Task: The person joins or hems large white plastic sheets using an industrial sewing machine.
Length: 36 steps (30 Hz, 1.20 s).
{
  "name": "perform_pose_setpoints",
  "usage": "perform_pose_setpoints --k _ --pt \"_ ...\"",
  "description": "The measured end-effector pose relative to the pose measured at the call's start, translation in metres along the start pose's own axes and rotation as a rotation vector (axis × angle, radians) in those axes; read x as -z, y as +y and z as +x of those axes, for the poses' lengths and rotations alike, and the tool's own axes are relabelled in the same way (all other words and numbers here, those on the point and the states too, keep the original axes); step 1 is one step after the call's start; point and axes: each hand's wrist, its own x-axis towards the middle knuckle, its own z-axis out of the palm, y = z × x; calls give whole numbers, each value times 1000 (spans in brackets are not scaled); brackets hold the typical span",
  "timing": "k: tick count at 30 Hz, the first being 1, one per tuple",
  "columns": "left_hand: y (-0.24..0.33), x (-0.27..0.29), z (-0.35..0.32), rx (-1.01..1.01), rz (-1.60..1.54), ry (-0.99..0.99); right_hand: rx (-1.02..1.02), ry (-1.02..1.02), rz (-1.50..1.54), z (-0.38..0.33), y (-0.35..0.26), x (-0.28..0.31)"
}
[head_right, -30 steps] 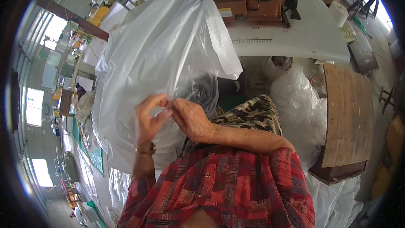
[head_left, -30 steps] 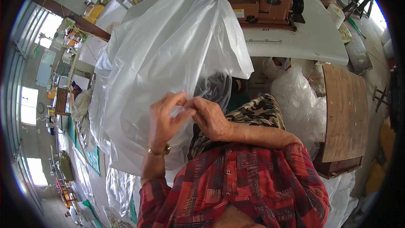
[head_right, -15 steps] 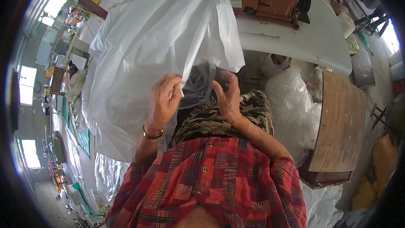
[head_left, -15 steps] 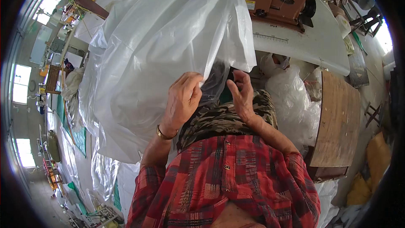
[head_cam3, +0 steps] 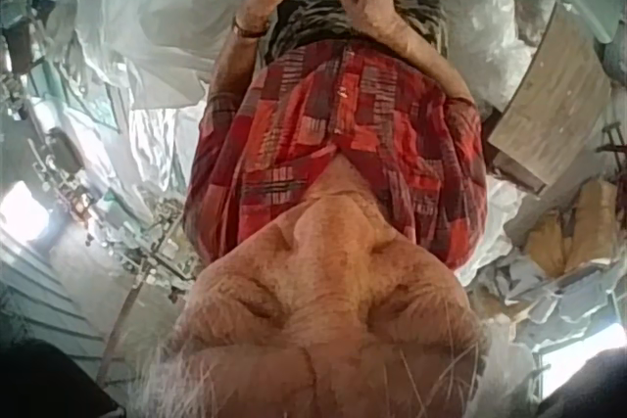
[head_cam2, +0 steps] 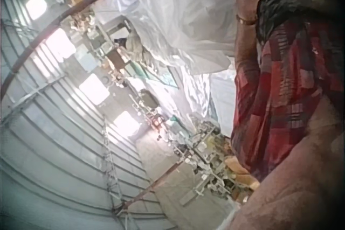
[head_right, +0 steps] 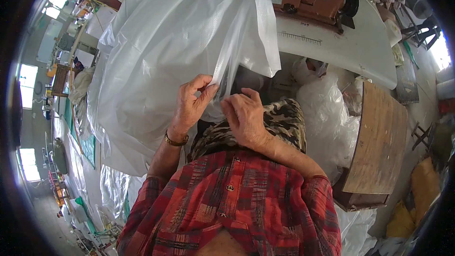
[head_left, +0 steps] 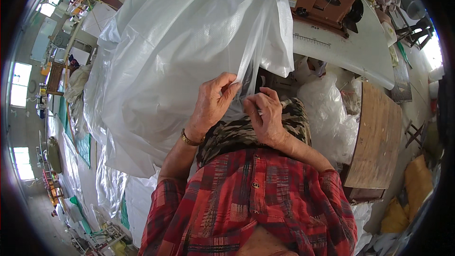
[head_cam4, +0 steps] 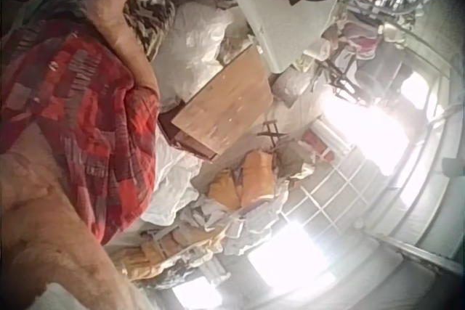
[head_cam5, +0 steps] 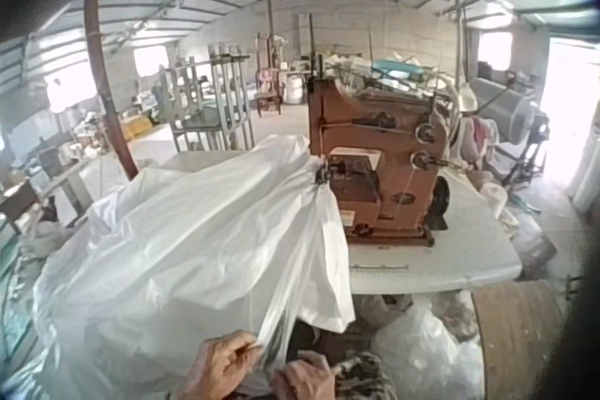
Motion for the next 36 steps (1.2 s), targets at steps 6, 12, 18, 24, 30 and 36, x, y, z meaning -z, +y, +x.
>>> perform_pose_setpoints --k 6,12,18,24,30,36 --pt "0 -3 0 39 -92 -25 98 -138 -81 9 -16 -2" --pt "4 -2 3 13 -113 0 152 -144 -42 13 -18 -6" --pt "3 -7 7 115 -76 -11 141 -179 -88 8 -10 -14" --pt "13 -9 16 193 -66 -34 246 -135 -135 8 -6 -6" --pt "11 -3 16 222 -242 42 303 386 -228 9 25 47" --pt "14 -7 21 322 -597 -23 247 502 -421 33 56 53"
